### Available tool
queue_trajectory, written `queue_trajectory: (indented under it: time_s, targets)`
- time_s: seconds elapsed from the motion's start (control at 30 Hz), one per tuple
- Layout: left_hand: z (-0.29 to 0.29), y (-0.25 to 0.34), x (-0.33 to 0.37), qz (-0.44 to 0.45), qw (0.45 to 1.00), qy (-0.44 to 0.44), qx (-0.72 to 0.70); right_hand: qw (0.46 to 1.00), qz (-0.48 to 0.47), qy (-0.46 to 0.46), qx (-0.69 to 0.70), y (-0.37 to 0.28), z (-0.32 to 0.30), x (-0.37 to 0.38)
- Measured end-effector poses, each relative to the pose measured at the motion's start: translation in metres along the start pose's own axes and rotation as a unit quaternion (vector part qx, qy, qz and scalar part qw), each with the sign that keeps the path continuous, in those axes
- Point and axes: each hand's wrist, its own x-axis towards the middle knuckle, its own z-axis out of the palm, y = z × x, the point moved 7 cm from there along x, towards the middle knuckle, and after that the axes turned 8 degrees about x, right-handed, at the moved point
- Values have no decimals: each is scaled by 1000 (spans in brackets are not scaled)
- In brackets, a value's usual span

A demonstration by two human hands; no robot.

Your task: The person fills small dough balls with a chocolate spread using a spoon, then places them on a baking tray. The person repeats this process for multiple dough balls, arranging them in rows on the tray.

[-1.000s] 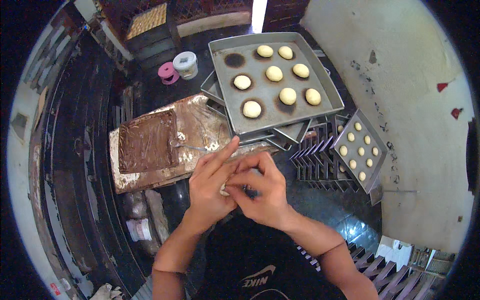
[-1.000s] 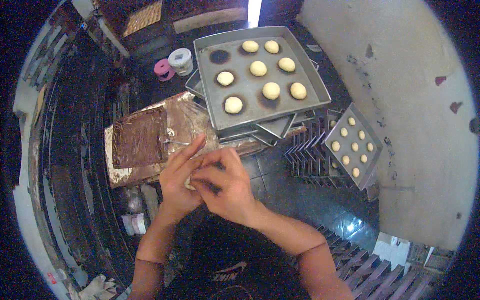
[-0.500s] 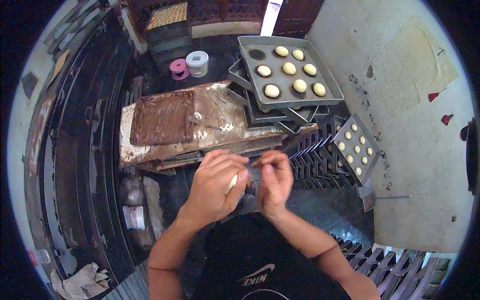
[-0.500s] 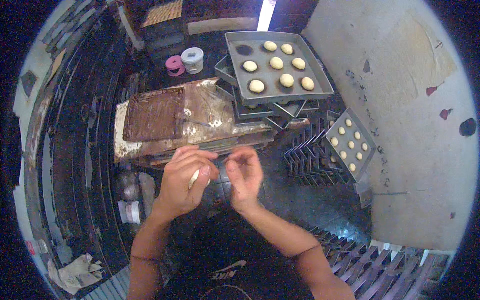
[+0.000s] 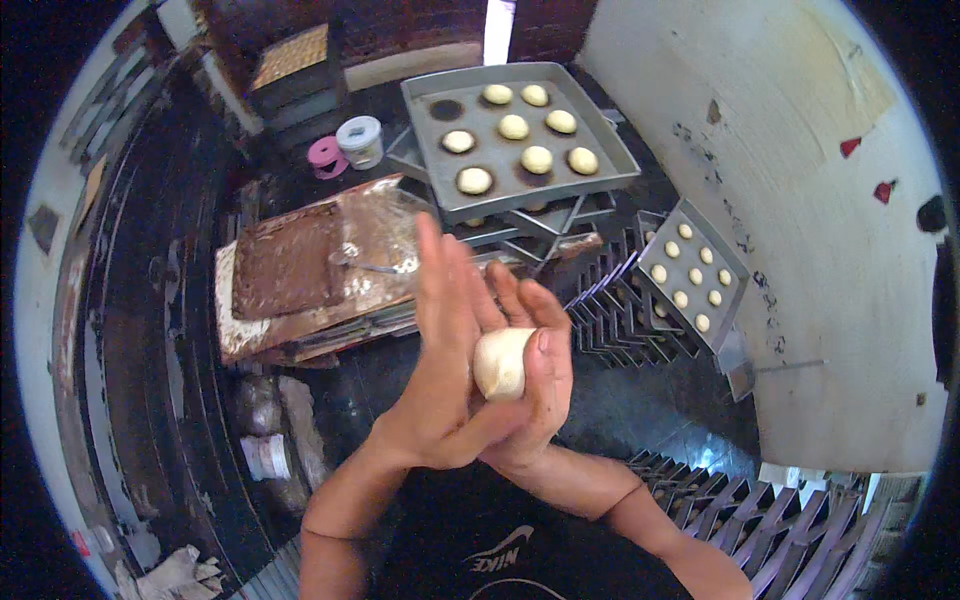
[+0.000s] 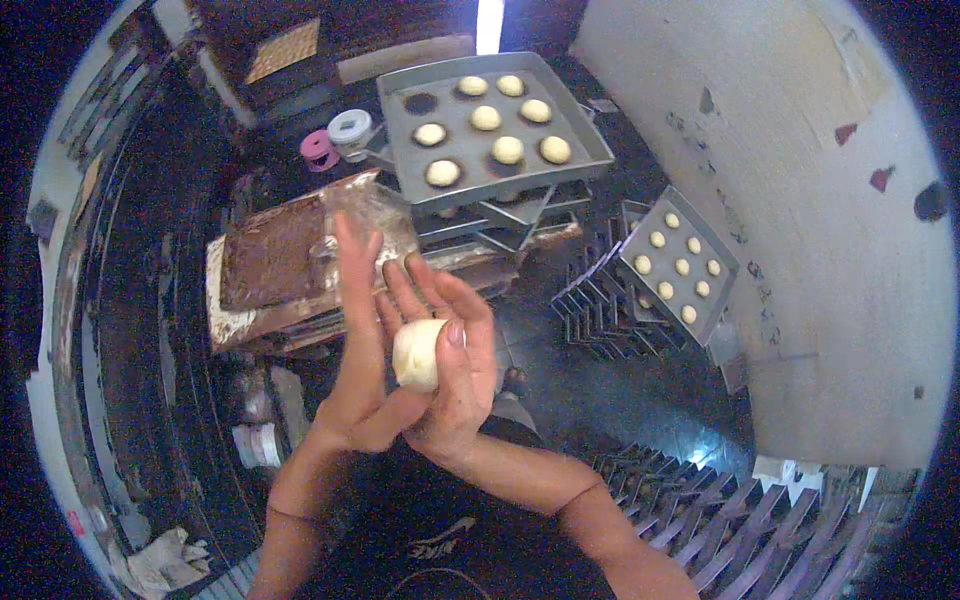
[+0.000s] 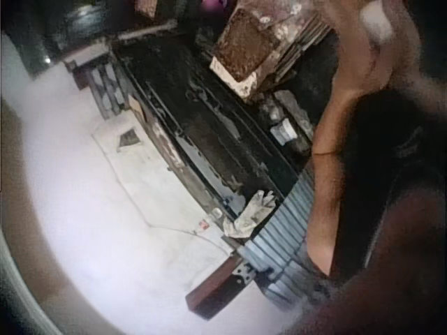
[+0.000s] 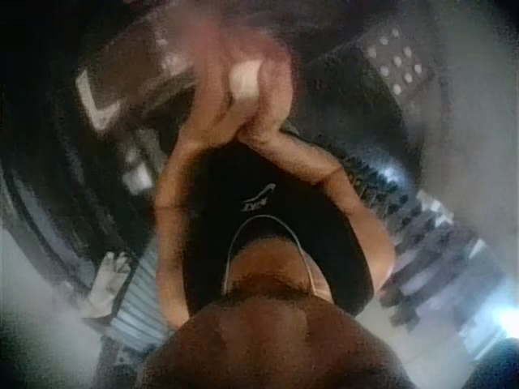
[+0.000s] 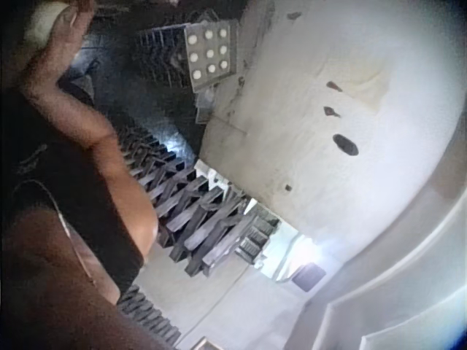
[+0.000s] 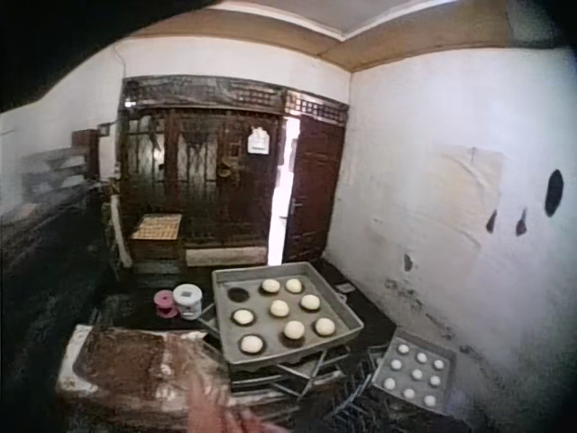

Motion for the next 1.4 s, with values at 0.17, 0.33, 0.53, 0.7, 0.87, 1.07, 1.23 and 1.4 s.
queue_trajectory:
  time_s: [0.17, 0.33, 0.53, 0.7, 0.87, 1.07, 1.23, 1.4]
  targets:
    - [76, -20, 13, 47, 989, -65, -124, 966, -151, -39, -204, -88, -56, 53]
    - [173, -10, 33, 20, 995, -82, -48, 977, -84, 3, -197, -144, -126, 104]
    - [239, -11, 72, 65, 987, -147, 31, 986, 32, 148, -67, -168, -185, 130]
    - [294, -78, 80, -253, 885, -292, -261, 992, 26, 118, -28, -162, -198, 159]
    - [272, -128, 104, -333, 878, -183, -293, 989, 91, 111, -44, -123, -208, 207]
    - [177, -257, 137, -296, 936, -7, -190, 962, 178, 169, -120, -34, -228, 275]
    - [111, -345, 178, -240, 960, -44, 136, 914, 265, 130, -278, 64, -247, 357]
    - [99, -392, 190, -206, 955, -105, 187, 751, 138, -254, -594, 207, -212, 479]
